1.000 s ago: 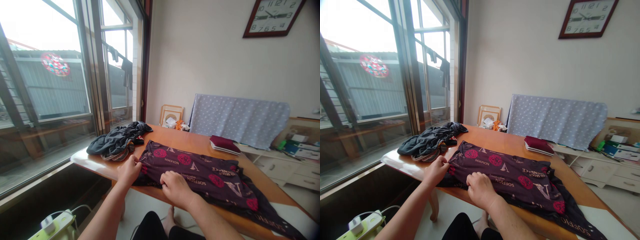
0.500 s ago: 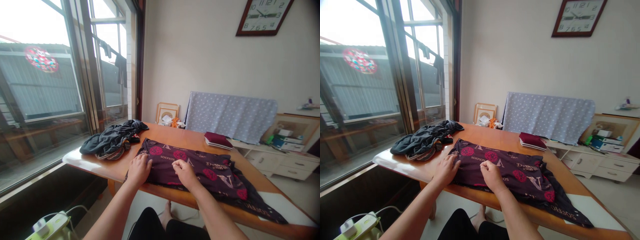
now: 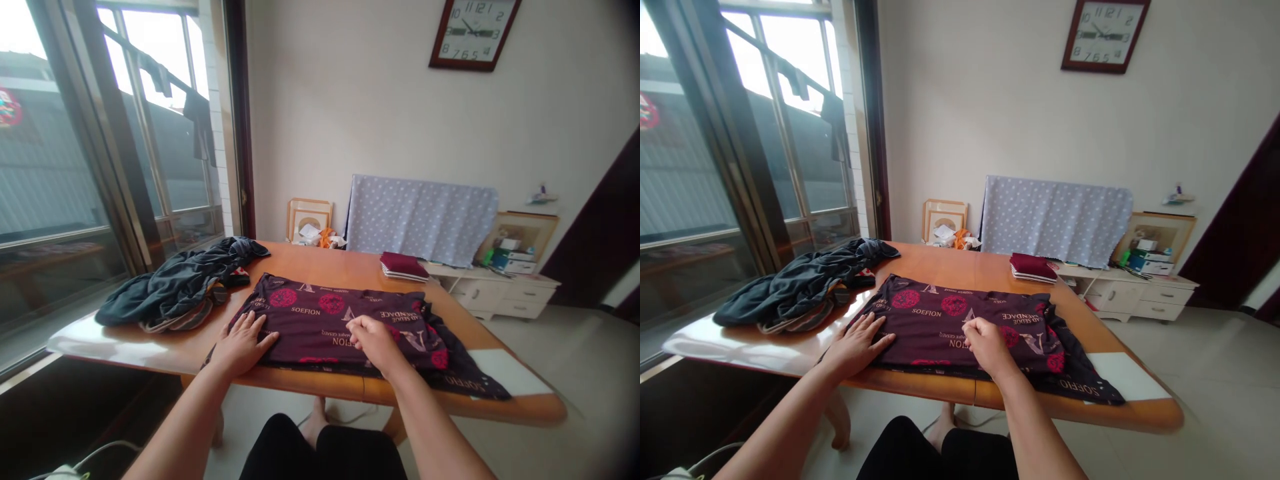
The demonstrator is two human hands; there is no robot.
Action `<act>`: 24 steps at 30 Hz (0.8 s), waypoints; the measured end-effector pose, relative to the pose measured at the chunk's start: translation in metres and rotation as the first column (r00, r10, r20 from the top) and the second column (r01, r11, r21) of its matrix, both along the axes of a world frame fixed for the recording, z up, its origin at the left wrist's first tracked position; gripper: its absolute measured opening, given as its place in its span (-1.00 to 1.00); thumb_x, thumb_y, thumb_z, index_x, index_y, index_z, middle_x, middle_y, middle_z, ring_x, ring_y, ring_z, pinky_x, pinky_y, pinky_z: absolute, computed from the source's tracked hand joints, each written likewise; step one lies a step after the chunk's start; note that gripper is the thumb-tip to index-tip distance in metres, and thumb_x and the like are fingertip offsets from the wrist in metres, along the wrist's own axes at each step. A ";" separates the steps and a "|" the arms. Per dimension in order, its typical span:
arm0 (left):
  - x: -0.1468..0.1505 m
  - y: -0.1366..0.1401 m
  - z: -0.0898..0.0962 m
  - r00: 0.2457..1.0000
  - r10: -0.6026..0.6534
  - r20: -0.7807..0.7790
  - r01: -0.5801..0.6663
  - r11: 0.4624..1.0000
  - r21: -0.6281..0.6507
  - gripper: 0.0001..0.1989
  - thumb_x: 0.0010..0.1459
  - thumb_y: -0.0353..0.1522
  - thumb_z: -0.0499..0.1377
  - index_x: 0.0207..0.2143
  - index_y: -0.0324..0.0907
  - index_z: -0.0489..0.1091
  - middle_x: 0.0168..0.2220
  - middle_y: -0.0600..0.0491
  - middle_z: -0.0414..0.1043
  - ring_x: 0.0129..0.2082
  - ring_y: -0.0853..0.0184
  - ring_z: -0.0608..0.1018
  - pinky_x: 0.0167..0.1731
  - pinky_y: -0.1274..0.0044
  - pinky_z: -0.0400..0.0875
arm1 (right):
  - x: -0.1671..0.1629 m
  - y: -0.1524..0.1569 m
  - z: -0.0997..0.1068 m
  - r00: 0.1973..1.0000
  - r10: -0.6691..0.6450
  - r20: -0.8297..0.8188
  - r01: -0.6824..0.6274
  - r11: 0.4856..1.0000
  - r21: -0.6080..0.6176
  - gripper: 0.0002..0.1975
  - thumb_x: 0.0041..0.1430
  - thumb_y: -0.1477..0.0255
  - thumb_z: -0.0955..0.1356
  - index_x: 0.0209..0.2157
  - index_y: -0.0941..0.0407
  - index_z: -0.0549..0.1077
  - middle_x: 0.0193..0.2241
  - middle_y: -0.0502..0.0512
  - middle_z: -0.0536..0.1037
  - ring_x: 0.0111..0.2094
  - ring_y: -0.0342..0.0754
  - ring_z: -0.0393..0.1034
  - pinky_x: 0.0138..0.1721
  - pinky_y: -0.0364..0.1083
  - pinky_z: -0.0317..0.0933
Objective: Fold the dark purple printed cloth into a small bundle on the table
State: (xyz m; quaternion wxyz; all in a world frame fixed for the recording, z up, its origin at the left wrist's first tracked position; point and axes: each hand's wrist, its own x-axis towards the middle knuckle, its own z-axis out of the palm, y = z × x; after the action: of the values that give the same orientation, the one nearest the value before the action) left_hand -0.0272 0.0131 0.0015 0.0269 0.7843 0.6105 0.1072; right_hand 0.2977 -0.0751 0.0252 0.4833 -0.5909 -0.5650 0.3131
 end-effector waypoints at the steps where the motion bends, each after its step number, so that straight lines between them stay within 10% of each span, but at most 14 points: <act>1: 0.001 0.000 0.000 1.000 -0.001 0.000 0.001 1.000 0.001 -0.31 0.24 0.11 -0.02 0.32 0.03 0.22 0.41 -0.03 0.07 0.44 0.05 0.00 0.32 0.14 -0.10 | 0.001 -0.006 0.001 0.996 0.080 0.047 -0.077 0.996 -0.051 -0.71 0.19 0.22 0.30 -0.42 0.14 0.48 -0.49 0.04 0.52 -0.46 -0.10 0.38 -0.38 -0.13 0.22; 4: 0.002 0.000 0.000 1.000 -0.004 0.014 0.004 1.000 0.015 -0.32 0.24 0.10 0.00 0.30 0.04 0.24 0.40 -0.02 0.10 0.43 0.05 0.01 0.32 0.13 -0.11 | 0.004 -0.020 0.002 0.970 0.224 0.092 -0.207 0.964 -0.165 -0.73 0.19 0.25 0.30 -0.44 0.15 0.47 -0.48 0.06 0.54 -0.46 -0.10 0.40 -0.39 -0.13 0.24; 12: 0.012 0.004 0.004 1.000 0.017 0.026 -0.019 0.998 0.066 -0.26 0.20 0.17 -0.03 0.23 -0.08 0.34 0.37 -0.19 0.14 0.37 -0.11 0.12 0.27 -0.10 -0.23 | 0.025 -0.022 -0.010 1.000 0.021 -0.005 -0.021 0.998 -0.056 -0.70 0.24 0.18 0.29 -0.33 0.12 0.46 -0.47 0.02 0.51 -0.51 -0.13 0.37 -0.45 -0.15 0.28; 24: 0.088 0.003 -0.003 0.939 -0.316 0.133 0.311 0.949 0.057 -0.36 0.25 0.08 0.01 0.20 -0.08 0.37 0.31 -0.12 0.28 0.30 -0.04 0.28 0.28 0.09 -0.01 | 0.040 -0.030 -0.016 0.999 -0.042 -0.020 0.043 0.998 0.052 -0.71 0.24 0.20 0.32 -0.36 0.13 0.48 -0.49 0.03 0.54 -0.47 -0.11 0.41 -0.38 -0.15 0.28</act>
State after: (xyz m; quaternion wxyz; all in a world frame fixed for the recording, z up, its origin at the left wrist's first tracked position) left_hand 0.0613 0.0160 -0.0015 0.0727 0.8623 0.4725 0.1673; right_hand 0.3374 -0.1049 0.0090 0.5103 -0.5870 -0.5558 0.2935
